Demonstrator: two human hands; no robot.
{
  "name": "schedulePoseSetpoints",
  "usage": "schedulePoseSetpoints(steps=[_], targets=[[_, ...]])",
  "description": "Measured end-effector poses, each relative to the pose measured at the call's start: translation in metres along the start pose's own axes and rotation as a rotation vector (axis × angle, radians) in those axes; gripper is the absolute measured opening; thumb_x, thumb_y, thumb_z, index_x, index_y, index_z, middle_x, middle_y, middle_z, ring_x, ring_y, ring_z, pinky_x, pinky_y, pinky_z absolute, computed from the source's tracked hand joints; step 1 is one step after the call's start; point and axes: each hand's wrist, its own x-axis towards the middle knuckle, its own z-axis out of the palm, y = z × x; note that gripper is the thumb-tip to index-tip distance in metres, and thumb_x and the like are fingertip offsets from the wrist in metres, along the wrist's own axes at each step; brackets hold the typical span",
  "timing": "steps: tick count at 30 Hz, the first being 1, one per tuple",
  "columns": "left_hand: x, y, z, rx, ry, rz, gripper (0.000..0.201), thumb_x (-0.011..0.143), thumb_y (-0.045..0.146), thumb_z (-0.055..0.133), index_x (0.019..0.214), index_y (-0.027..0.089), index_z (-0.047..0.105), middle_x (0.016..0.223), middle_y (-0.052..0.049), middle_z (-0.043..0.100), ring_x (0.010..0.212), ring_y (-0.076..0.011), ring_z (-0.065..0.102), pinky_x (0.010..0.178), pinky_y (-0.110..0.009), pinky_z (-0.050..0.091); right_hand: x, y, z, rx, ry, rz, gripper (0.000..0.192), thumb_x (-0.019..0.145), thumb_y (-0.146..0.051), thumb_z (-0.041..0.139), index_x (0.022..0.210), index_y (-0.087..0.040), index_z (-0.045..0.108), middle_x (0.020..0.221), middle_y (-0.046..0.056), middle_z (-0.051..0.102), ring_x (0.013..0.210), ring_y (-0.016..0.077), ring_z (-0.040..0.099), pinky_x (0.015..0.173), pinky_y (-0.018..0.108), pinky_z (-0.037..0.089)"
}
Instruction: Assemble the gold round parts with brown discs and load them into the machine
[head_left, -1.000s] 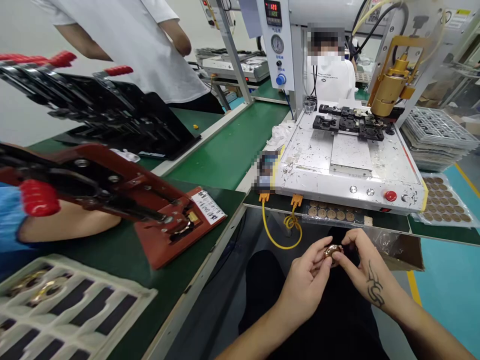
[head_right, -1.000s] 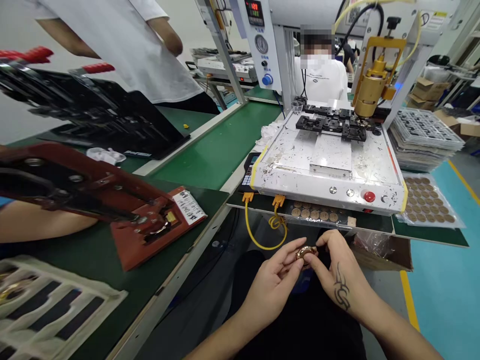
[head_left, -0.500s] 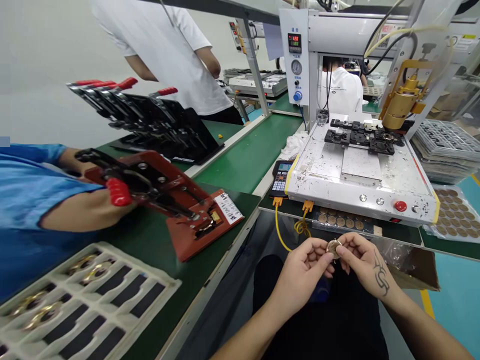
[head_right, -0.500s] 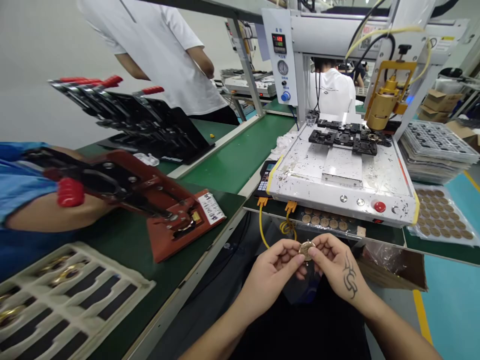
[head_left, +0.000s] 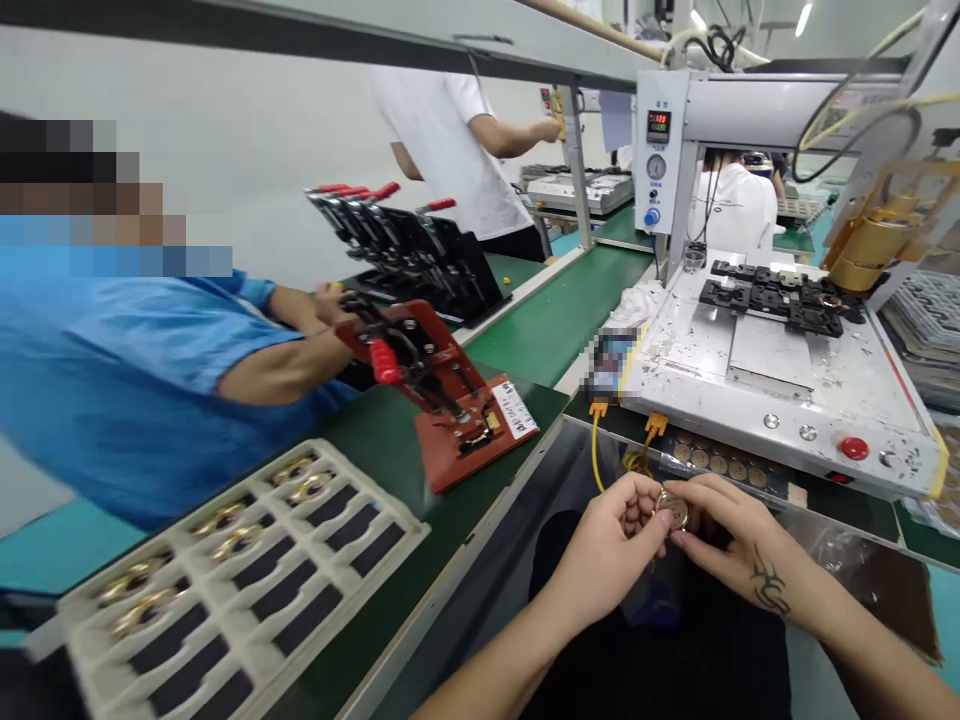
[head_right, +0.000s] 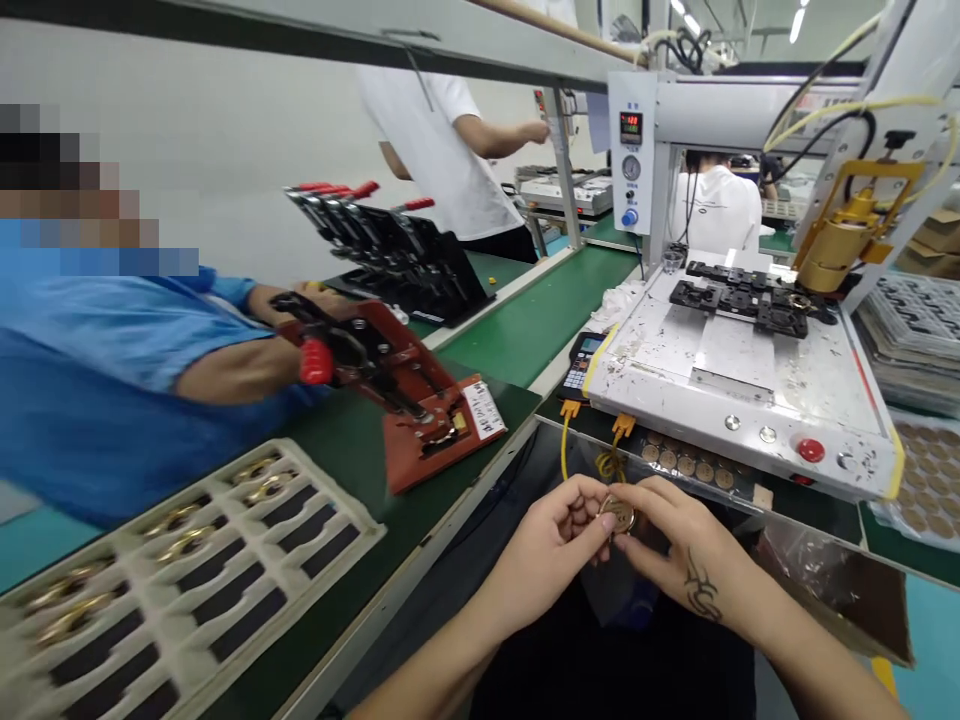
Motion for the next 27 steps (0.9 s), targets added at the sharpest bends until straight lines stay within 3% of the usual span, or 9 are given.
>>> schedulePoseSetpoints(steps=[5,8,11,13,15,17,21,24,27], targets=[[-0.007,0.037,-0.032,0.289,0.005,0.168,0.013,0.098,0.029,0.067,0.106,0.020,0.069,0.087,-0.002,0.072,0.076,-0.0160,0.068,0.071,-0.027,0.055,0.026,0.004,-0.002,-0.214,0.006,-0.235,0.045,0.103,-0.020,0.061,0.147,-0.028,0.054,0.120,0.009,0.072,0.102,0.0225,0.073,0.088,0.032,0.060],[-0.005,0.078,-0.085,0.568,0.235,0.482,0.014,0.099,0.031,0.068,0.108,0.021,0.072,0.095,-0.005,0.076,0.085,-0.0181,0.070,0.079,-0.030,0.055,0.044,0.008,-0.002,-0.237,0.064,-0.275,0.042,0.102,-0.022,0.064,0.142,-0.028,0.056,0.109,0.007,0.072,0.089,0.0201,0.071,0.080,0.031,0.059],[0.003,0.107,-0.150,0.839,0.538,0.846,0.023,0.103,0.033,0.061,0.085,0.021,0.067,0.082,-0.004,0.071,0.077,-0.0183,0.064,0.076,-0.033,0.050,0.059,0.008,-0.001,-0.211,0.119,-0.267,0.036,0.100,-0.025,0.066,0.135,-0.027,0.059,0.100,0.003,0.070,0.079,0.0176,0.067,0.073,0.029,0.058],[0.008,0.116,-0.182,1.042,0.491,0.946,0.038,0.103,0.035,0.059,0.067,0.023,0.057,0.065,-0.001,0.060,0.066,-0.0180,0.056,0.072,-0.034,0.047,0.065,0.007,0.001,-0.176,0.142,-0.250,0.034,0.100,-0.027,0.067,0.133,-0.027,0.061,0.096,0.003,0.070,0.077,0.0173,0.067,0.071,0.029,0.058],[0.012,0.121,-0.199,1.189,0.368,0.920,0.050,0.103,0.037,0.057,0.056,0.024,0.044,0.054,0.002,0.047,0.057,-0.0175,0.046,0.068,-0.034,0.043,0.070,0.004,0.004,-0.128,0.150,-0.229,0.033,0.099,-0.029,0.067,0.132,-0.026,0.063,0.095,0.003,0.071,0.077,0.0183,0.067,0.069,0.029,0.057],[0.015,0.132,-0.202,1.197,0.373,0.855,0.055,0.104,0.039,0.054,0.054,0.025,0.036,0.052,0.003,0.040,0.054,-0.0163,0.041,0.065,-0.033,0.041,0.079,0.001,0.009,-0.083,0.153,-0.202,0.033,0.098,-0.032,0.069,0.130,-0.026,0.065,0.091,0.003,0.071,0.076,0.0196,0.067,0.066,0.030,0.057],[0.031,0.180,-0.210,0.852,0.673,0.823,0.047,0.106,0.045,0.052,0.066,0.023,0.044,0.062,0.004,0.045,0.060,-0.0137,0.048,0.065,-0.028,0.042,0.113,-0.009,0.023,-0.011,0.152,-0.178,0.034,0.095,-0.036,0.072,0.126,-0.024,0.068,0.081,0.002,0.068,0.068,0.0200,0.063,0.062,0.032,0.055],[0.044,0.212,-0.241,0.555,0.788,0.706,0.024,0.108,0.038,0.049,0.093,0.020,0.056,0.078,0.000,0.061,0.068,-0.0143,0.061,0.072,-0.028,0.049,0.146,-0.013,0.039,0.045,0.093,-0.176,0.033,0.093,-0.037,0.071,0.122,-0.021,0.068,0.079,0.001,0.065,0.066,0.0188,0.061,0.059,0.031,0.051],[0.031,0.202,-0.277,0.548,0.880,0.426,0.017,0.106,0.035,0.051,0.107,0.020,0.059,0.091,-0.004,0.070,0.074,-0.0164,0.068,0.076,-0.030,0.053,0.166,-0.008,0.053,0.056,0.032,-0.156,0.032,0.093,-0.038,0.070,0.117,-0.019,0.069,0.079,0.001,0.063,0.067,0.0187,0.060,0.060,0.031,0.050]])
